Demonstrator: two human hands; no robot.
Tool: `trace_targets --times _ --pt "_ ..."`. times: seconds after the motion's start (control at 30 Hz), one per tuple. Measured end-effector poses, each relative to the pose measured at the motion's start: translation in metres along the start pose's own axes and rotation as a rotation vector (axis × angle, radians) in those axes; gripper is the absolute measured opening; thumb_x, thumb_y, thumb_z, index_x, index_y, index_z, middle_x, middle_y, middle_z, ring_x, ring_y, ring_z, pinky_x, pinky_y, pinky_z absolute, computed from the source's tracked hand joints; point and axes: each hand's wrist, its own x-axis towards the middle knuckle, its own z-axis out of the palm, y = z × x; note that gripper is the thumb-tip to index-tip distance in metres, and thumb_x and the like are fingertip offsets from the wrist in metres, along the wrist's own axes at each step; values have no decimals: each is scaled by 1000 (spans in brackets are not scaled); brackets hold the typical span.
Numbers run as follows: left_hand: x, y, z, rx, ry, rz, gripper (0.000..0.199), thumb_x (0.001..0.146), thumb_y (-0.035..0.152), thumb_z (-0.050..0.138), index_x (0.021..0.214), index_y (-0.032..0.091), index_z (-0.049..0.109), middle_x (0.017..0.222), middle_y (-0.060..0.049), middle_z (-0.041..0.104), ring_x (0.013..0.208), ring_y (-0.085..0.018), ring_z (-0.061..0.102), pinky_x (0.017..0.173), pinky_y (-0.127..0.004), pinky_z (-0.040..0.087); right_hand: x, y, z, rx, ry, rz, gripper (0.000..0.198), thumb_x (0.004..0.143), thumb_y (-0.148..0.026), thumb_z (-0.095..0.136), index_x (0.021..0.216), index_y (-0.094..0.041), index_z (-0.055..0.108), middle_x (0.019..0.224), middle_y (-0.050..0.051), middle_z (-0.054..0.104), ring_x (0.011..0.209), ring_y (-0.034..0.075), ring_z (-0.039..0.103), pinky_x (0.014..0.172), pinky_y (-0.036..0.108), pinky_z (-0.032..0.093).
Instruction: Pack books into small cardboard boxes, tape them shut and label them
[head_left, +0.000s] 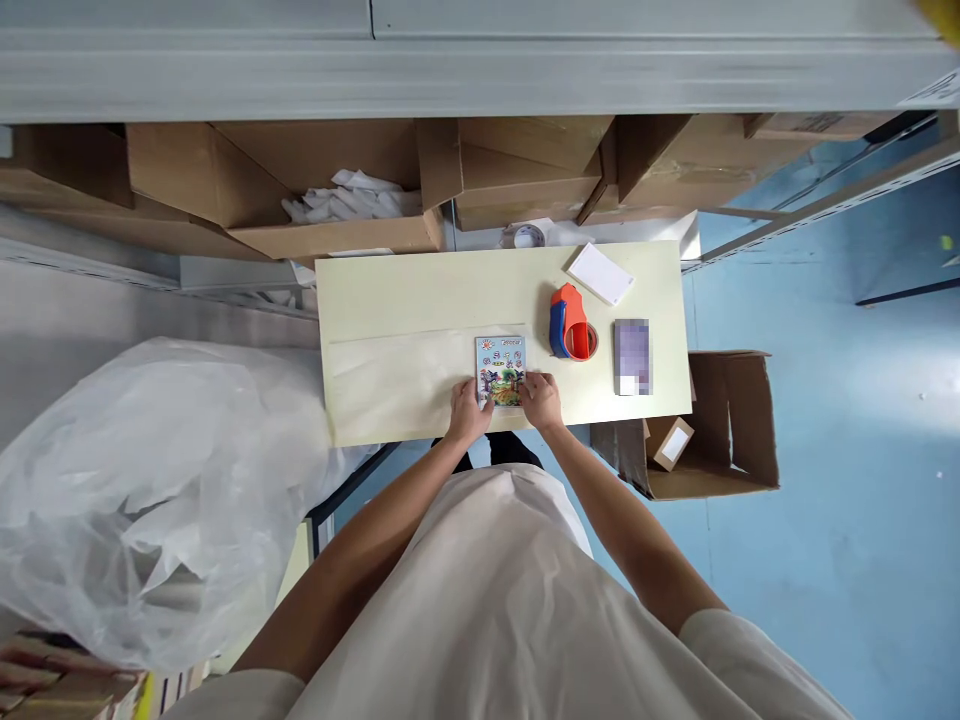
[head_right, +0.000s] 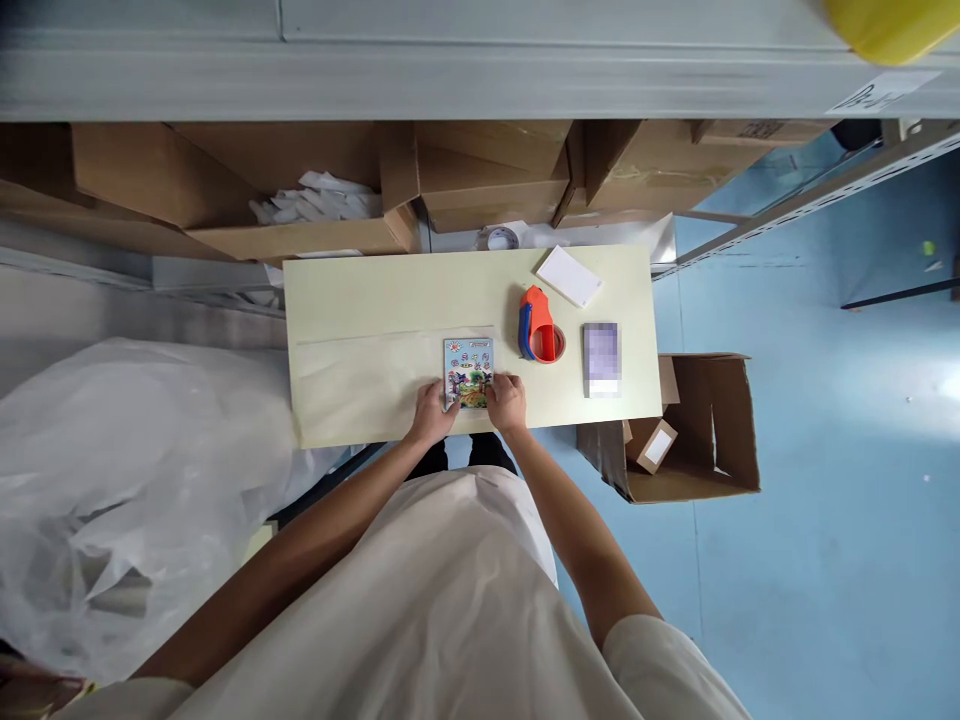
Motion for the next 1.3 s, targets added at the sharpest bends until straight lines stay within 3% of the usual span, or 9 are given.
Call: trace_targets --times 0.07,0.17,0.4,0.47,0.6,0.77,0.9,1.1,1.3 --pt "-7 3 -1 114 18 126 59 74 19 61 130 11 43 128 -19 44 123 -31 41 102 -46 37 -5 4 1 -30 78 -62 41 77 -22 54 117 -16 56 121 17 52 118 30 47 97 47 39" --pt "-14 5 -4 243 -89 292 58 76 20 58 131 14 42 133 -19 40 126 -32 39 102 -48 36 -10 7 3 58 111 -31 58 76 -25 54 131 -16 41 134 19 42 128 32 36 101 52 35" --pt "-17 5 -7 436 -242 256 61 76 20 58 134 12 38 140 -20 32 124 -34 39 97 -46 41 3 -9 -2 406 -63 298 84 65 -36 63 140 -17 29 131 19 45 94 25 60 78 40 51" --pt "-16 6 -9 453 -264 246 61 77 21 57 134 12 38 140 -20 31 123 -34 40 96 -46 41 10 -13 -8 508 -98 354 81 59 -35 67 133 -19 39 116 14 58 91 24 61 76 38 51" --pt "-15 7 -12 437 -265 253 60 78 21 56 134 13 38 140 -19 31 128 -33 36 99 -46 39 20 -12 -20 649 -249 322 44 53 -34 69 93 -17 64 84 5 68 83 23 62 75 37 48" --pt "-15 0 -12 351 -259 280 61 79 22 56 136 14 35 139 -19 31 129 -32 33 101 -47 37 21 -11 -25 756 -305 289 35 50 -33 73 80 -19 61 81 3 68 78 20 61 73 34 49" --pt "-12 -1 -6 262 -248 299 66 76 22 59 137 15 35 139 -18 31 130 -33 32 103 -47 34 18 -13 -26 691 -224 350 32 49 -31 73 74 -19 56 72 1 64 66 17 58 63 32 49" --pt "1 33 12 -15 -252 289 64 76 36 62 133 17 42 139 -18 31 132 -34 29 107 -50 28 14 -12 -45 632 -58 281 31 58 -37 69 79 -19 55 76 2 64 64 16 58 61 32 50" --pt "-2 62 -1 -501 -349 178 61 86 55 42 133 16 41 126 -17 47 107 -24 55 84 -36 49 3 -39 -47 585 -151 159 35 64 -42 69 89 -21 55 87 4 65 74 18 62 64 33 52"
